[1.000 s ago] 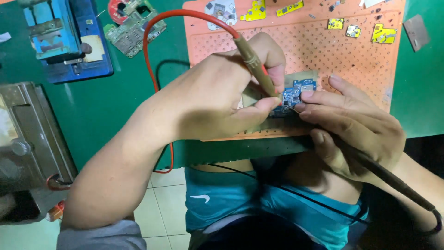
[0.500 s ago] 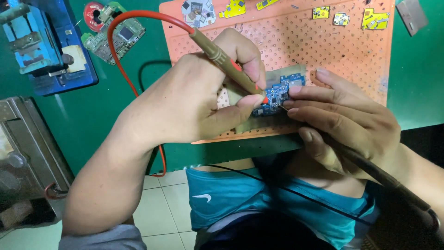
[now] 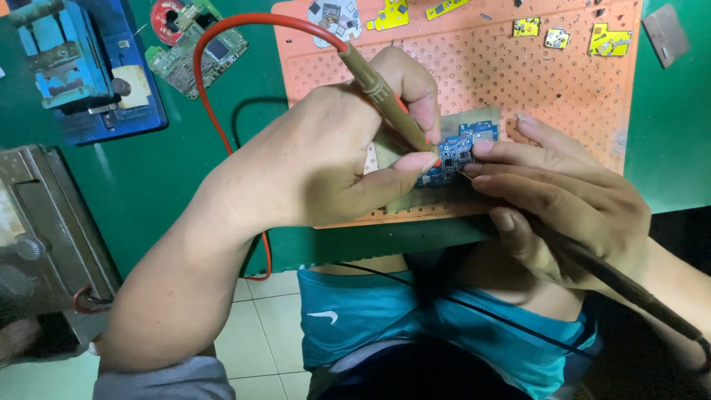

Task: The person holds a small blue circuit board and uses a soldering iron and a soldering pencil to work on its components. They repeatedly apply heat and solder to specific points on the board while holding it steady with their other hand.

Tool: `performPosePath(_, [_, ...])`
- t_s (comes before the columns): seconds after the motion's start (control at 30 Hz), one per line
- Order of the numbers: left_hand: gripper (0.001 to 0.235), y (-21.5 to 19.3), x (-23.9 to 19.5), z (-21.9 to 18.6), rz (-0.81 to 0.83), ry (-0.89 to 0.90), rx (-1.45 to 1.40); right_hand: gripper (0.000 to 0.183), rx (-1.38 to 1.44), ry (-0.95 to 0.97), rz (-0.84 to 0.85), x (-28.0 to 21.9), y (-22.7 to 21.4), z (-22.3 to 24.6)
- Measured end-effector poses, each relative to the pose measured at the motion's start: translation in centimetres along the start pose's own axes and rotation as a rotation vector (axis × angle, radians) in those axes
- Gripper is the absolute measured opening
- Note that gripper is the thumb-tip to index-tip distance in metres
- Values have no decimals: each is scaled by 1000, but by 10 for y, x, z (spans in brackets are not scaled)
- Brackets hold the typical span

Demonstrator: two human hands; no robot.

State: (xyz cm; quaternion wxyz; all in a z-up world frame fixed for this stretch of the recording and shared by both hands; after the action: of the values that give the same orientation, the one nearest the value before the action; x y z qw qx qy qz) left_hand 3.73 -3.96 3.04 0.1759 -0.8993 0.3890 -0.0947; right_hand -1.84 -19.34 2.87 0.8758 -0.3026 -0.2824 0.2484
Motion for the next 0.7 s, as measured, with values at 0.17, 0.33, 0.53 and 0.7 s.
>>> performPosePath(0.17, [16, 1, -1, 0, 21, 1, -22, 25, 46, 217, -119, -6, -4, -2])
performPosePath(0.33, [13, 0, -1, -1, -5, 41, -2, 24, 32, 190, -119, -5, 0, -2])
performPosePath(0.53, [10, 0, -3, -1, -8, 57, 4, 19, 27, 202, -109, -6, 1, -3])
performPosePath(0.7, [15, 0, -4, 0, 5, 91, 44, 20, 18, 208, -97, -8, 3, -4])
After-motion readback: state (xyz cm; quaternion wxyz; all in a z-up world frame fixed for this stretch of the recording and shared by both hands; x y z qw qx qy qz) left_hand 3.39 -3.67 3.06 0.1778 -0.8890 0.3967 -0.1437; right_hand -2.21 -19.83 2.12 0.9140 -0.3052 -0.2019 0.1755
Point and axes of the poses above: each hand's wrist, its own x-axis towards the middle knuckle, its own y-axis out of the palm, z = x × y, the point moved 5 cm from there along x, towards the middle knuckle, and after that the axes turned 1 degree about x, right-handed, at the moved point
